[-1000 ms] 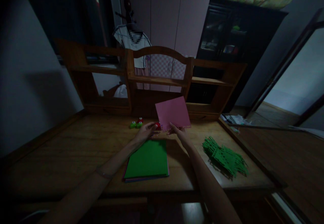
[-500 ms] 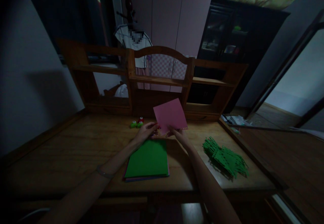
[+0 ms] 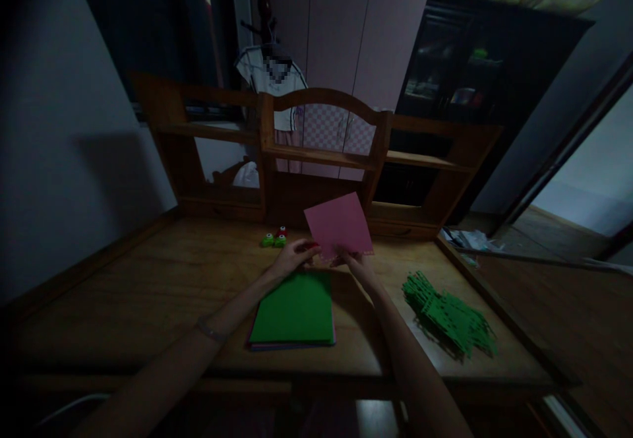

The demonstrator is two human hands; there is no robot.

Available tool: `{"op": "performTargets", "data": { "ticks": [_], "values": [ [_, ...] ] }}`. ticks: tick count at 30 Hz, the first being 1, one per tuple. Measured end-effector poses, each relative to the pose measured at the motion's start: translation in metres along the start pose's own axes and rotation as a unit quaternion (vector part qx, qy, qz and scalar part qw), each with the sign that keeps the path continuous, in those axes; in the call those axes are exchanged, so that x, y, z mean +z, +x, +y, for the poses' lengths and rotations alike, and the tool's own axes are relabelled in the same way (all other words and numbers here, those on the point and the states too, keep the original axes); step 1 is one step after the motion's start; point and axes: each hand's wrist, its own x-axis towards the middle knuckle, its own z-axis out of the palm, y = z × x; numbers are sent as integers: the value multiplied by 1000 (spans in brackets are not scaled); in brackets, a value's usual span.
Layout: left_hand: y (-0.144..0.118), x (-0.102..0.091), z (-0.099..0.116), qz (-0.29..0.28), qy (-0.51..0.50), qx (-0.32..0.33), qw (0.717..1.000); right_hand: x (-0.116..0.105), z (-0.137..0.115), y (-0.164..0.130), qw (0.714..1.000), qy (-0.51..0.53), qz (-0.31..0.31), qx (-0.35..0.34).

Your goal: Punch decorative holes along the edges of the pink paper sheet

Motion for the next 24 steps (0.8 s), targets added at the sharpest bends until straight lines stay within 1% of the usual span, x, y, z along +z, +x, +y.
{"op": "performTargets", "data": {
  "ticks": [5, 10, 15, 17, 20, 24],
  "values": [
    [0, -1, 2, 0, -16, -20, 1000, -1, 6, 2, 1000, -7, -19, 11],
    [3, -2, 0, -13, -19, 10, 1000, -3, 14, 4, 999, 5, -42, 24],
    [3, -2, -1, -19, -10, 0, 1000, 1, 4, 1, 998, 34, -54, 24],
    [2, -1, 2, -25, -7, 0, 1000, 4, -3, -1, 997, 43, -50, 26],
    [0, 0, 7, -35, -8, 4, 999, 5, -7, -2, 999, 35, -25, 26],
    [-2, 1, 10, -50, -7, 2, 999, 3, 1, 1, 1000, 12, -11, 18]
  ]
}}
